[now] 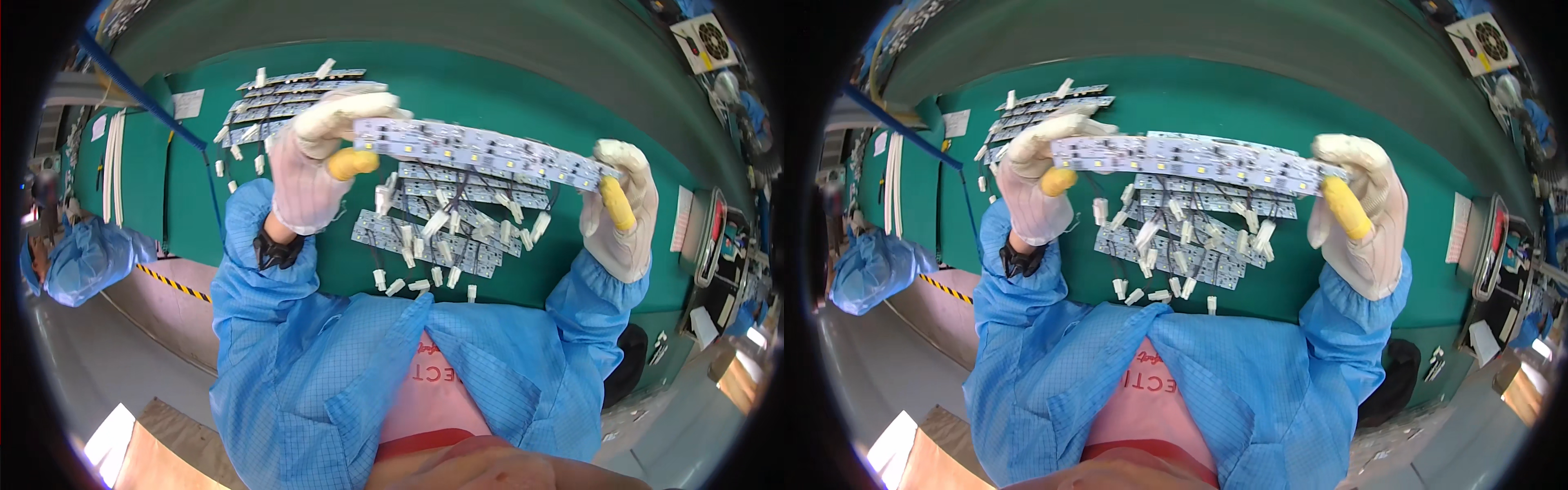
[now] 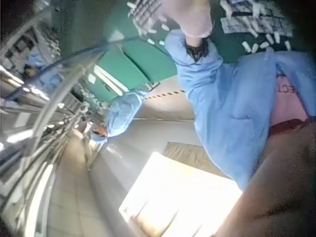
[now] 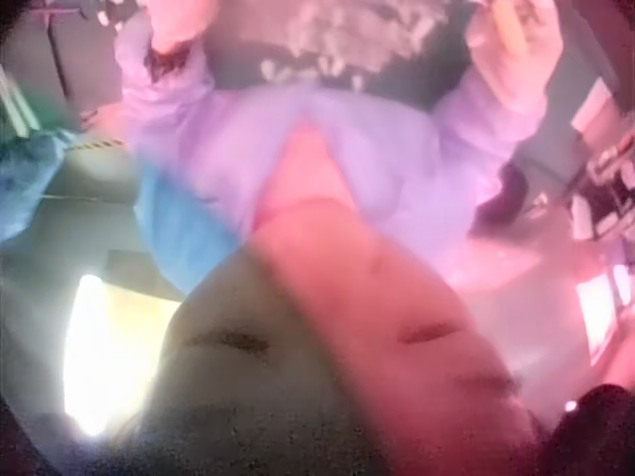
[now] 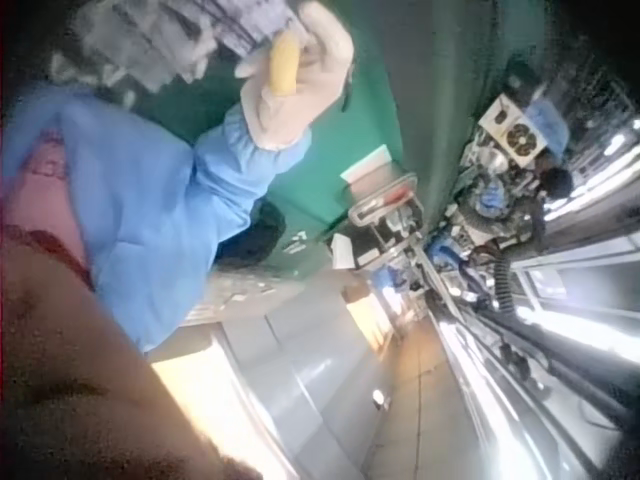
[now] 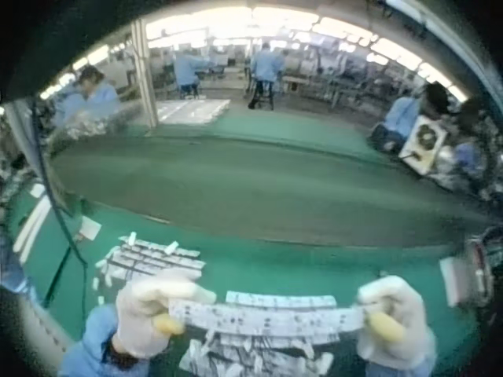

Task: Inspecting and trimming electronic components on PCB strips at a manual assembly station.

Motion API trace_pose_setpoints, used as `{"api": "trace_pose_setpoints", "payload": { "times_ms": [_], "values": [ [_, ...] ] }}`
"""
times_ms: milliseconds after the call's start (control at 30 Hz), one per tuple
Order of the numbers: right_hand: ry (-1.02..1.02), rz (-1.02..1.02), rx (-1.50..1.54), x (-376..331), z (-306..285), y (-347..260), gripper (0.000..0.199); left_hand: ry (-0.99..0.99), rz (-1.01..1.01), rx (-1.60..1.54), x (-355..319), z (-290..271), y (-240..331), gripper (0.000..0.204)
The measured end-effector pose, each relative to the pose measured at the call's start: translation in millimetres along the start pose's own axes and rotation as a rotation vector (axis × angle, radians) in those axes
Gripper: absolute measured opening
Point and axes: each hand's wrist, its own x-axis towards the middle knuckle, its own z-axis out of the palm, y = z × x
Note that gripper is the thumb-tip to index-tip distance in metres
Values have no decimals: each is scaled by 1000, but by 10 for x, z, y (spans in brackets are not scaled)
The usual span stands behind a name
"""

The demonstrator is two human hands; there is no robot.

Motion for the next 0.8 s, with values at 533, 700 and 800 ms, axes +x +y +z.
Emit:
{"api": "trace_pose_setpoints", "payload": {
  "times_ms": [533, 700, 800],
  "values": [
    [-97, -20, -20, -53, 24, -109, 59, 162, -100, 373, 57, -6, -67, 49],
    [-188, -26, 54, -63, -35, -89, 63, 80, -178, 526, 79, -2, -27, 40],
    [-131, -9, 73, -52, -41, -37, 60, 71, -175, 587, 93, -17, -27, 39]
  ]
}}
